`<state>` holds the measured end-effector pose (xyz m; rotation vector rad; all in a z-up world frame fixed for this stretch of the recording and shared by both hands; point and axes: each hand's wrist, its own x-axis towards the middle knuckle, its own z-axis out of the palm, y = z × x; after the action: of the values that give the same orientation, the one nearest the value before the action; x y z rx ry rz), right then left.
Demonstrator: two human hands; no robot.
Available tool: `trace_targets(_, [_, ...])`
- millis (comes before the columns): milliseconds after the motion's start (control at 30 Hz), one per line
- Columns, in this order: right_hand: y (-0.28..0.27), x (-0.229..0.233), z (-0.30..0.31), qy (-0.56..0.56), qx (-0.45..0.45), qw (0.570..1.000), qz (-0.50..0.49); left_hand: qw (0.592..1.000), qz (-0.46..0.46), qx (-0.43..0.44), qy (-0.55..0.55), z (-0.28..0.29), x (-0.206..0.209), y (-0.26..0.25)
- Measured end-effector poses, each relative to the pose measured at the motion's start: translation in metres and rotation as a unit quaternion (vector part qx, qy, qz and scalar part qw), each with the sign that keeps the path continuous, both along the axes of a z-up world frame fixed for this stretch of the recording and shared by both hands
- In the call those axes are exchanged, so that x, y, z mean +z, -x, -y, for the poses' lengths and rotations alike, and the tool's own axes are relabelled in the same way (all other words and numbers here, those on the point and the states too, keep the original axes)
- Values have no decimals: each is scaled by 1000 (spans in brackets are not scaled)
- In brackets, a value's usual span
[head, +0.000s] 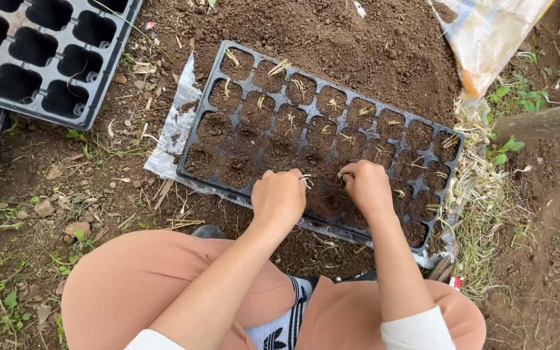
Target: Planting sprouted seeds into a plastic seedling tray filled with soil by hand.
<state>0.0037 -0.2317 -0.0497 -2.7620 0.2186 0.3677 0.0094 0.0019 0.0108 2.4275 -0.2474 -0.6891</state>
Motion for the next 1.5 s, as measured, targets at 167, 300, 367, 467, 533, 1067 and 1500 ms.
trace_targets(167, [-6, -55, 11, 108, 8, 993, 51, 1000, 17, 13, 5, 3, -4, 0])
trace_targets(300, [-5, -46, -8, 124, 5, 991, 56, 1000, 26, 13, 6, 5, -7, 1])
trace_targets(367, [-2, -30, -25, 155, 18, 985, 66, 999, 31, 12, 3, 5, -5, 1])
trace_targets(467, [-3, -22, -35, 183, 50, 980, 55, 1000, 24, 13, 10, 5, -2, 1])
trace_targets(533, [-11, -43, -29, 190, 44, 980, 43, 1000, 26, 11, 11, 6, -6, 2])
trace_targets(1067, [68, 131, -55, 15, -102, 989, -102, 946, 236, -200, -101, 36, -20, 27])
trace_targets(1500, [67, 44, -55, 29, -27, 994, -104, 927, 292, -184, -145, 67, -80, 27])
